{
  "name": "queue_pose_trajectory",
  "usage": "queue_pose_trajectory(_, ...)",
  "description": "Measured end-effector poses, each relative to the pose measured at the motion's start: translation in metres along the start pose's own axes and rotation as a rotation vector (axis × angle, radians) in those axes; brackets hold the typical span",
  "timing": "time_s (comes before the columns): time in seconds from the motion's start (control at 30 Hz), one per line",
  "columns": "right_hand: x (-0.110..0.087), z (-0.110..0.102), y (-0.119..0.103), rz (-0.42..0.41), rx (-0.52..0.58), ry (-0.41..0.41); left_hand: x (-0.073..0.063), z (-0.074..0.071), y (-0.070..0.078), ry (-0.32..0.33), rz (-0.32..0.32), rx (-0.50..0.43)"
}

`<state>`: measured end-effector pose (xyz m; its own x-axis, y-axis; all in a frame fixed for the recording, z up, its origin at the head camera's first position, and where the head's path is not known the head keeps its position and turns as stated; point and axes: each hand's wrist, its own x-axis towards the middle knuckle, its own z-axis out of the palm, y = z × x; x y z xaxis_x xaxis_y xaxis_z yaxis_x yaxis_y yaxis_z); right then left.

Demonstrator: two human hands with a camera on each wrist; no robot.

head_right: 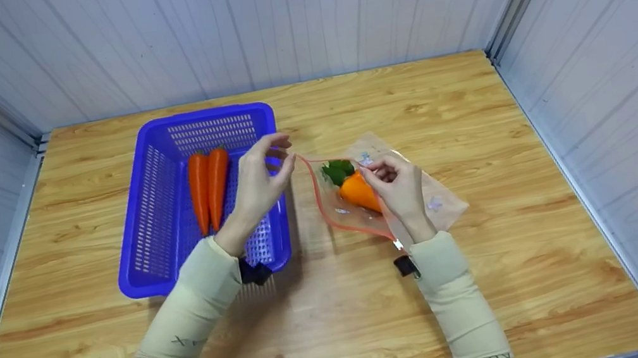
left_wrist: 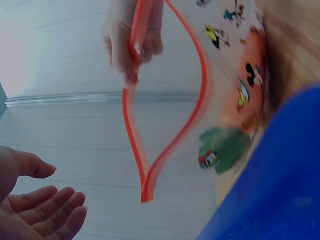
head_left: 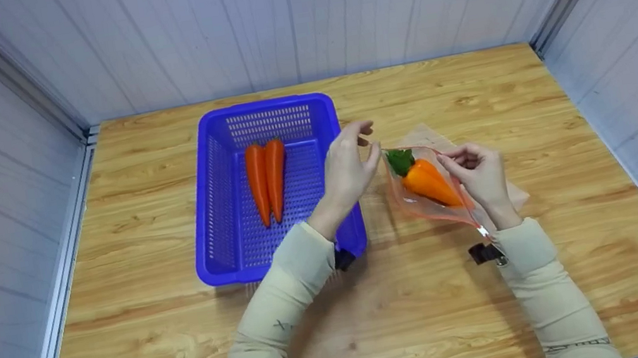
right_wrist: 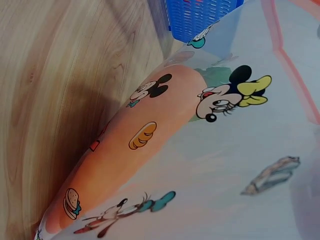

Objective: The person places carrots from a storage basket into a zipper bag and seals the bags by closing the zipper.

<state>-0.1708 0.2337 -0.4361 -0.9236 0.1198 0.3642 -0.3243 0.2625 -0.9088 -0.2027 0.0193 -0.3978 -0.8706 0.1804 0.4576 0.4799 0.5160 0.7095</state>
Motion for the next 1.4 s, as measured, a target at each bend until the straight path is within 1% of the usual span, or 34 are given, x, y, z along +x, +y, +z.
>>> queue_pose_trajectory(0.23, 0.000, 0.000, 0.000, -0.008, 0.001, -0.001, 0.019, -0.012, -0.015, -0.003, -0.065, 0.086)
queue_pose_trajectory(0.3, 0.000, 0.000, 0.000, -0.006, 0.005, -0.002, 0.023, -0.016, -0.022, -0.005, -0.083, 0.119)
queue_pose_trajectory(0.4, 0.000, 0.000, 0.000, -0.001, 0.005, -0.003, 0.029, -0.020, -0.033, -0.009, -0.127, 0.169)
queue_pose_trajectory(0.53, 0.000, -0.001, 0.000, -0.001, 0.005, -0.002, 0.037, -0.024, -0.050, -0.010, -0.200, 0.232)
queue_pose_trajectory(0.7, 0.001, -0.001, 0.001, -0.011, 0.025, -0.005, 0.043, -0.032, -0.076, -0.027, -0.307, 0.279)
queue_pose_trajectory(0.87, 0.000, -0.001, 0.001, -0.017, 0.020, -0.006, 0.045, -0.043, -0.100, -0.034, -0.422, 0.311)
queue_pose_trajectory(1.07, -0.001, -0.001, 0.001, -0.003, 0.016, 0.010, 0.043, -0.052, -0.126, -0.019, -0.542, 0.351)
queue_pose_trajectory(1.27, -0.001, -0.002, 0.001, -0.001, 0.024, 0.013, 0.037, -0.057, -0.151, -0.027, -0.653, 0.366)
queue_pose_trajectory(1.4, 0.000, -0.002, 0.001, 0.008, 0.027, 0.014, 0.030, -0.060, -0.166, -0.020, -0.706, 0.380)
